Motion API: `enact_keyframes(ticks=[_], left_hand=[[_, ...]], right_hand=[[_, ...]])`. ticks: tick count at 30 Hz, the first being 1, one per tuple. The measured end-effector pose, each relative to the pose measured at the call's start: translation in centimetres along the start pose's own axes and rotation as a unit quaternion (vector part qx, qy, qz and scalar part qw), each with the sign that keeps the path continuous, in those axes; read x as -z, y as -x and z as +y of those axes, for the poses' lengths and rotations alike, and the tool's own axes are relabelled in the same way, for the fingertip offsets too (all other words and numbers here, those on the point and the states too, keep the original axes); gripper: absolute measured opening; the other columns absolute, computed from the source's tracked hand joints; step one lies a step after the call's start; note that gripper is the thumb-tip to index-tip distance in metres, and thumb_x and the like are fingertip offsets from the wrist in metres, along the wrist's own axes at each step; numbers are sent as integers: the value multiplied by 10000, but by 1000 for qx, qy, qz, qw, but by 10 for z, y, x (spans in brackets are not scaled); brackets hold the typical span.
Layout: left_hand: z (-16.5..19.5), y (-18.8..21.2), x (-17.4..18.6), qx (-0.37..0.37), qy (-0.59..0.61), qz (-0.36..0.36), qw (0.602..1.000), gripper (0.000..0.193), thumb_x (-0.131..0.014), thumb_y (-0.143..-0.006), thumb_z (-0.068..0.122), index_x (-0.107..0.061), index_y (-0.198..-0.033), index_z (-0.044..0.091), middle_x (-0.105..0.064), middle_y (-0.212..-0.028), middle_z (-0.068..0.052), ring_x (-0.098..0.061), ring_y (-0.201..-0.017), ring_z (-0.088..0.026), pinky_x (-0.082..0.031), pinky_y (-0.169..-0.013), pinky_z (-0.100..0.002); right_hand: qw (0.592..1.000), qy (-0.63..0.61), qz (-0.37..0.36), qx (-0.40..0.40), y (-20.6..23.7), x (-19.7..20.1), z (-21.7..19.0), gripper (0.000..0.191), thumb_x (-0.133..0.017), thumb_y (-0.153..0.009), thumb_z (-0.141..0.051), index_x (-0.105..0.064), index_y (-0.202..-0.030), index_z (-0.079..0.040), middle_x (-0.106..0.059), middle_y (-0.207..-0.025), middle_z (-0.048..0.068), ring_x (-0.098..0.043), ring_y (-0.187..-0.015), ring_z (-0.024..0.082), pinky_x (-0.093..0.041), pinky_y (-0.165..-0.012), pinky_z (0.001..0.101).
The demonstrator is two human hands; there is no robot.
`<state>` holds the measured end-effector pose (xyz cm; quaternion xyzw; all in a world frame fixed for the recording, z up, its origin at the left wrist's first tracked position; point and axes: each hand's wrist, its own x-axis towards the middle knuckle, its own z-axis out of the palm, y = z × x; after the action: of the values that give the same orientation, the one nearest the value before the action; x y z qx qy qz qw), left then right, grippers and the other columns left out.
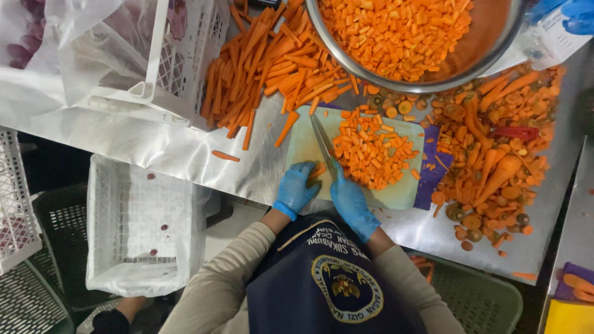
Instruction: The person cuts carrot sticks into small diced pieces on a cutting board using a knife, gathering the diced pieces and transferring them onto a large metal bowl filled with diced carrots. They repeatedly take carrot sticks from the table, cut them into pieces, and sweep the pieces off the board.
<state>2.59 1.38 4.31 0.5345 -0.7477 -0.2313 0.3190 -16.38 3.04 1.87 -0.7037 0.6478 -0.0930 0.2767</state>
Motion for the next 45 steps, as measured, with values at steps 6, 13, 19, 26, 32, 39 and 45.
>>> enact_keyframes(ticks=[6, 13, 19, 26, 32, 39, 45], left_hand=[[-6, 9, 7, 80, 6, -54, 995, 377, -768, -844, 207, -639, -1178, 87, -684, -972, -160, -663, -908, -373, -537, -786, -480], [-13, 3, -7, 49, 9, -36, 998, 280, -700, -867, 121, -658, -1142, 90, -703, -980, -161, -677, -937, -377, -551, -804, -477], [9, -25, 1, 86, 103, -48, 990, 413, -711, -865, 146, -644, -1271, 112, -714, -1092, -164, -694, -987, -349, -571, -840, -442], [-25, -106, 38, 100, -379, 51, 919, 467, -665, -861, 161, -615, -1322, 115, -679, -1125, -95, -676, -1015, -287, -543, -789, -431], [-38, -97, 45, 187, -242, -16, 952, 391, -645, -905, 120, -612, -1293, 89, -653, -1122, -177, -663, -953, -350, -552, -775, -471], [-14, -46, 16, -55, -42, -82, 994, 426, -679, -799, 120, -679, -1225, 122, -679, -1143, -136, -645, -1061, -362, -547, -904, -455], [-3, -33, -1, -97, -134, -27, 986, 325, -712, -741, 155, -750, -1064, 169, -698, -1106, -48, -642, -1076, -320, -515, -888, -466]], right_hand=[[995, 63, -50, 63, 16, -8, 2, 442, -525, -1068, -265, -376, -1465, -141, -693, -744, 174, -661, -638, 404, -521, -589, 557], [994, 72, -62, 59, 8, -16, -15, 762, -509, -916, -106, -232, -1623, -176, -662, -704, 197, -653, -561, 394, -517, -505, 552], [995, -73, -29, -53, 6, 12, -16, 662, -511, -984, -191, -246, -1588, -134, -679, -764, 279, -652, -659, 486, -493, -585, 619], [996, -69, -29, -44, 24, 25, -11, 681, -513, -968, -211, -250, -1593, -141, -670, -726, 273, -654, -649, 483, -501, -610, 607], [996, -78, 31, 41, 6, 8, -8, 617, -523, -963, -188, -337, -1547, -116, -665, -780, 260, -659, -663, 463, -515, -604, 582], [994, -97, -4, -48, 0, 42, 9, 608, -502, -989, -210, -329, -1571, -198, -663, -721, 266, -659, -672, 464, -509, -633, 595], [999, -27, -29, -8, 5, 32, 10, 688, -527, -951, -219, -276, -1592, -199, -665, -695, 260, -650, -620, 459, -509, -600, 594]])
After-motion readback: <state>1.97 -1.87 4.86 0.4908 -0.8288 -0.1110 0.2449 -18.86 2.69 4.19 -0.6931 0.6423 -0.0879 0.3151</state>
